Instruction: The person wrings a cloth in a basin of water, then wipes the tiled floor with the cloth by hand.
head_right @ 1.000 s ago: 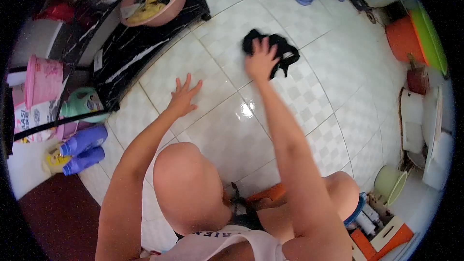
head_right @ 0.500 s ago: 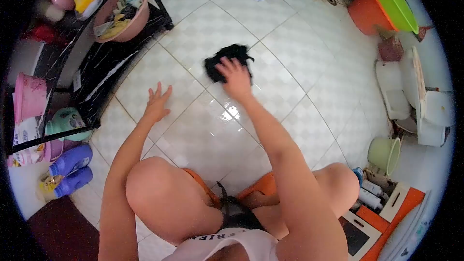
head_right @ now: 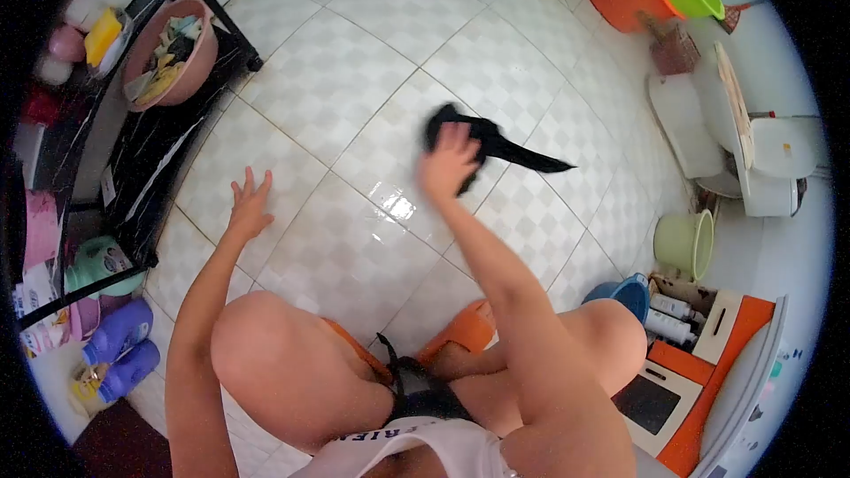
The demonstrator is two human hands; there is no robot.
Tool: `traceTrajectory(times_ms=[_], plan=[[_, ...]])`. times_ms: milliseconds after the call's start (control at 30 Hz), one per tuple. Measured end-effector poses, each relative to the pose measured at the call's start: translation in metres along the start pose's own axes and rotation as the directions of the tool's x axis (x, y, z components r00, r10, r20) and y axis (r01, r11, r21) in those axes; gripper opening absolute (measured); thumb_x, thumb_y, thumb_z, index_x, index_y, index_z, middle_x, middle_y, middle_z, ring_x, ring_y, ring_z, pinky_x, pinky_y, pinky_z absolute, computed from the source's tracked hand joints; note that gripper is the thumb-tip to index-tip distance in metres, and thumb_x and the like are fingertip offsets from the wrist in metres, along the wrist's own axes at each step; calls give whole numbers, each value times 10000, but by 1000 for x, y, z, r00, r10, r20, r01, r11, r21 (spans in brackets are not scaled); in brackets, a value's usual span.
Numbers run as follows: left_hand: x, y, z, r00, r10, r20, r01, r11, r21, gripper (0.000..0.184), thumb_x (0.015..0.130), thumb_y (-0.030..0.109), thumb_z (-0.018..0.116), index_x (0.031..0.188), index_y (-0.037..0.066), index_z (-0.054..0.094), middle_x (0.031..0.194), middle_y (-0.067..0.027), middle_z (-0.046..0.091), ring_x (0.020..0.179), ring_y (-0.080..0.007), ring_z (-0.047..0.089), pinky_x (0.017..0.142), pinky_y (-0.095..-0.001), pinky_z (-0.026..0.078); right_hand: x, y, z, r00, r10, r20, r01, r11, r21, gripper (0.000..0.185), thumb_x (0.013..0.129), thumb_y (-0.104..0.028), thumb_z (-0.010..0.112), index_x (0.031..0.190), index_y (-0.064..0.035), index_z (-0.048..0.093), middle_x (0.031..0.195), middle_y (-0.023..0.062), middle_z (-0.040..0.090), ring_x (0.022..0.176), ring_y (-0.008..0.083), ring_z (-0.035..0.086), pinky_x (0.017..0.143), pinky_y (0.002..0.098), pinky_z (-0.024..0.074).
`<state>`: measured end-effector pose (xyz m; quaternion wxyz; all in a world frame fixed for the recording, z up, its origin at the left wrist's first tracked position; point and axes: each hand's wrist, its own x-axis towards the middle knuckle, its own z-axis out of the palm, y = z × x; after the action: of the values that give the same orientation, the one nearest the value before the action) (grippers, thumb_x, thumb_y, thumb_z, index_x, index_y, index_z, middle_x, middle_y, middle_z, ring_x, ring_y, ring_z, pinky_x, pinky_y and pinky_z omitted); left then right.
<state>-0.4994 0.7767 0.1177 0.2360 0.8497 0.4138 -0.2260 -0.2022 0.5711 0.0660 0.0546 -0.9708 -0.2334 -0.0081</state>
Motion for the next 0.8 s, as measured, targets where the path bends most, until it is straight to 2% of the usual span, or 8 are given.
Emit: traceTrajectory(times_ms=[100, 167, 200, 300, 367, 433, 600, 800], plan=[[13, -3, 26, 1000, -4, -28, 4, 1000, 11, 976, 725, 113, 760, 1495, 276, 184, 1572, -132, -8, 1386, -514, 90, 1008, -641, 358, -61, -63, -15, 897, -431, 99, 420, 900, 115, 850, 669, -309, 733, 1422, -163, 366, 1529, 107, 223, 1338, 424, 260, 980, 640, 315], [23, -2, 51, 939, 254, -232, -203, 954, 222, 971, 692, 147, 789, 1484, 159, 227, 1561, -166, 58, 1389, -482, 140, 981, -629, 391, -89, -82, -24, 708, -693, 136, 658, 717, 230, 863, 654, -288, 753, 1416, -158, 371, 1524, 111, 231, 1341, 424, 257, 994, 634, 307], [24, 17, 60, 942, 262, -207, -231, 959, 165, 941, 679, 165, 800, 1456, 110, 272, 1553, -167, 102, 1395, -444, 164, 974, -622, 398, -92, -84, -26, 594, -790, 152, 749, 612, 254, 838, 665, -281, 747, 1411, -168, 382, 1518, 101, 247, 1336, 408, 273, 991, 613, 321], [30, 47, 81, 945, 253, -206, -263, 965, -20, 884, 672, 180, 809, 1413, 57, 342, 1543, -159, 163, 1406, -386, 192, 970, -610, 405, -60, -70, -26, 320, -937, 140, 901, 346, 260, 767, 699, -261, 728, 1395, -198, 414, 1500, 71, 295, 1319, 361, 320, 985, 550, 362], [18, 52, 63, 934, 326, -149, -320, 945, 60, 813, 709, 130, 763, 1412, 103, 356, 1548, -134, 160, 1410, -382, 186, 988, -593, 397, -17, -48, -23, 181, -979, 95, 950, 199, 242, 684, 713, -186, 693, 1355, -242, 465, 1466, 42, 350, 1261, 338, 389, 949, 497, 403], [6, 49, 47, 926, 368, -85, -358, 927, 113, 760, 740, 54, 688, 1420, 146, 361, 1553, -108, 163, 1415, -372, 181, 1017, -572, 379, 23, -18, -21, 149, -987, 63, 976, 158, 151, 618, 719, -130, 656, 1305, -261, 512, 1398, 37, 419, 1192, 325, 447, 909, 455, 444], [3, 39, 43, 915, 396, -80, -395, 918, 22, 748, 733, -43, 577, 1417, 199, 395, 1557, -64, 180, 1419, -356, 188, 1057, -550, 336, 95, 46, -92, 542, -626, 561, 833, 487, -262, 470, 756, -86, 605, 1199, -241, 600, 1237, 69, 530, 1129, 325, 497, 861, 412, 498], [10, 28, 41, 882, 470, -26, -466, 881, 79, 649, 785, 23, 540, 1401, 192, 421, 1558, -68, 181, 1418, -358, 192, 1036, -514, 375, 172, 71, -172, 617, -302, 727, 734, 554, -393, 289, 736, -119, 614, 1003, -181, 705, 989, 97, 677, 998, 321, 606, 813, 427, 517]])
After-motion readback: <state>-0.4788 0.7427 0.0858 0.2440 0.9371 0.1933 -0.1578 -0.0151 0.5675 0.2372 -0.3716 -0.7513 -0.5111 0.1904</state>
